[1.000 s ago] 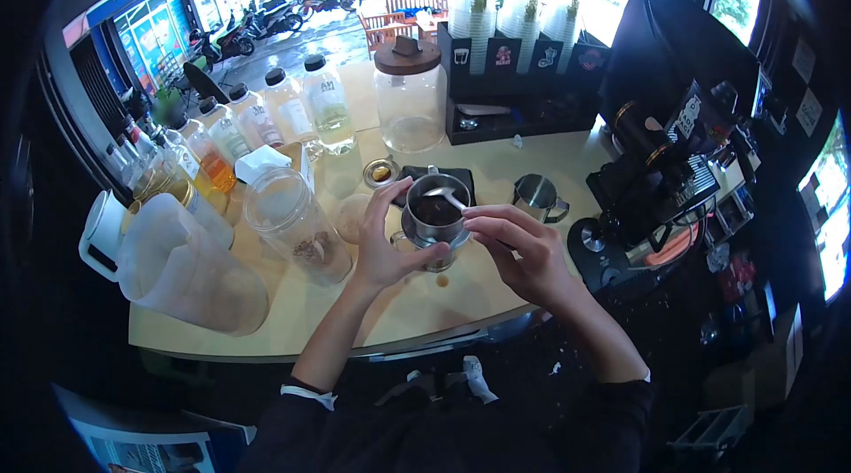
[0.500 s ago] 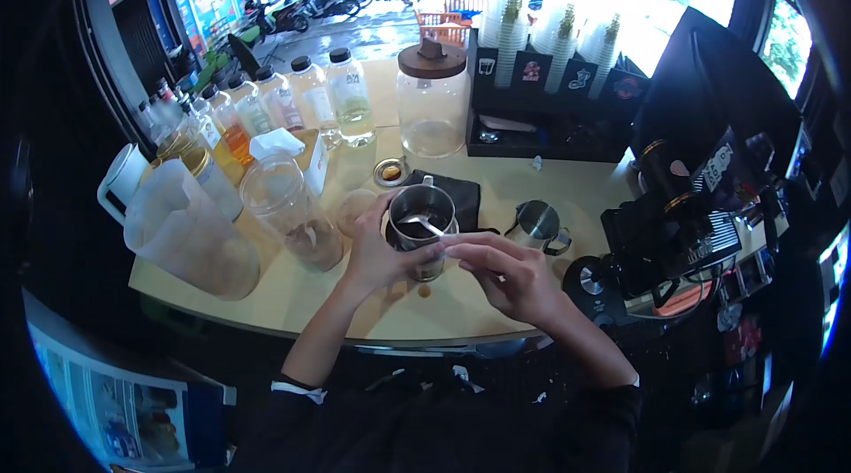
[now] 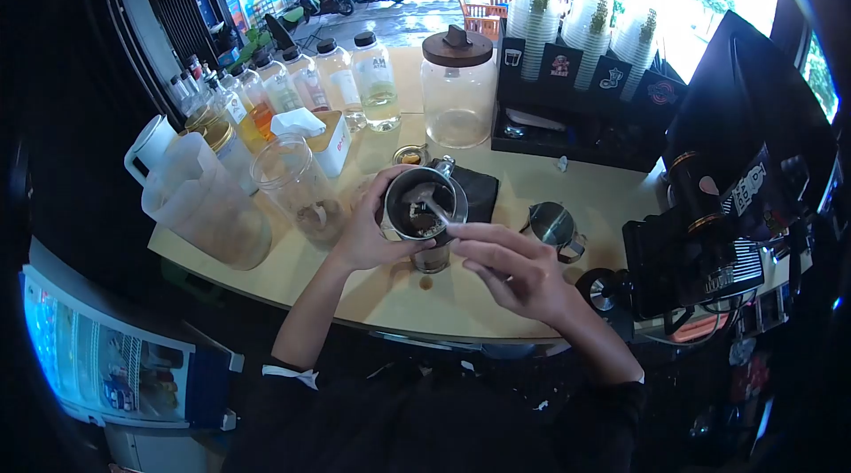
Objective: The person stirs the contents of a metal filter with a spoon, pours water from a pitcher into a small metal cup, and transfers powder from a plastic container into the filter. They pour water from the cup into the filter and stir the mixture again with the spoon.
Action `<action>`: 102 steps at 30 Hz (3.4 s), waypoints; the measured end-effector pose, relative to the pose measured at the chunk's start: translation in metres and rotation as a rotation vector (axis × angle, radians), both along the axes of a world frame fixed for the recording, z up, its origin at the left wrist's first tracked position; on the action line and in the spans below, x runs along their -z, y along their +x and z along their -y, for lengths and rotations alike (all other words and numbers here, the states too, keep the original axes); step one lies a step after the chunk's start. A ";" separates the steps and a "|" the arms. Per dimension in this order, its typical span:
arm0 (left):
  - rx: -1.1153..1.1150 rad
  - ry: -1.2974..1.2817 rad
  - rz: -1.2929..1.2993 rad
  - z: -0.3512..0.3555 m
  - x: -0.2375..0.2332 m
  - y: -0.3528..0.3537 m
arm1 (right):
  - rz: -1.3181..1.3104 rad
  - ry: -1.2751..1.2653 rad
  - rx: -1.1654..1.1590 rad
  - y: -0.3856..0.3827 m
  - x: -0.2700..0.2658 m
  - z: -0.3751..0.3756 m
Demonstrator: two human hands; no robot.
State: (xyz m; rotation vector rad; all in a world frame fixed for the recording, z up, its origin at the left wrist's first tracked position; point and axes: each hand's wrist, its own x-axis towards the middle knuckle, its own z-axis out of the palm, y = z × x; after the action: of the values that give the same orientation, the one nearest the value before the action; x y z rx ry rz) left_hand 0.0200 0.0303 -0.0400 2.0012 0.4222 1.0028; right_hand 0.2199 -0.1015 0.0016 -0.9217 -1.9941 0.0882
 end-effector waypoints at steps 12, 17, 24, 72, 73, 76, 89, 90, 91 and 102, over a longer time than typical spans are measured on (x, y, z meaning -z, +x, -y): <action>0.131 0.068 0.091 -0.010 -0.008 0.002 | -0.236 -0.124 -0.108 0.010 -0.001 0.000; 0.173 0.094 0.095 -0.013 -0.013 0.000 | -0.493 -0.283 -0.301 0.006 -0.005 -0.007; 0.153 0.207 0.018 -0.016 -0.019 -0.004 | -0.564 -0.331 -0.308 0.005 -0.014 -0.018; 0.120 0.382 -0.092 -0.017 -0.025 -0.009 | -0.123 -0.250 -0.126 -0.001 -0.051 -0.006; 0.120 0.383 -0.093 -0.017 -0.025 -0.008 | -0.125 -0.234 -0.126 -0.001 -0.054 -0.005; 0.106 0.362 -0.083 -0.014 -0.025 -0.008 | -0.122 -0.227 -0.136 0.001 -0.055 -0.006; 0.131 0.186 0.135 -0.008 -0.008 0.000 | -0.205 -0.179 -0.141 -0.002 -0.050 -0.008; 0.143 0.183 0.156 -0.008 -0.008 0.001 | -0.206 -0.179 -0.141 -0.002 -0.049 -0.009; 0.143 0.183 0.156 -0.007 -0.009 0.001 | -0.187 -0.208 -0.151 -0.004 -0.047 -0.010; 0.072 0.337 0.065 -0.004 -0.011 -0.004 | -0.373 -0.301 -0.056 -0.010 -0.046 -0.008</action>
State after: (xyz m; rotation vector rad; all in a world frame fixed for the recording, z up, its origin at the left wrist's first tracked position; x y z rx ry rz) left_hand 0.0156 0.0347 -0.0286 2.2556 0.1499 1.1501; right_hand 0.2097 -0.0936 0.0475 -0.9564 -1.6823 0.5645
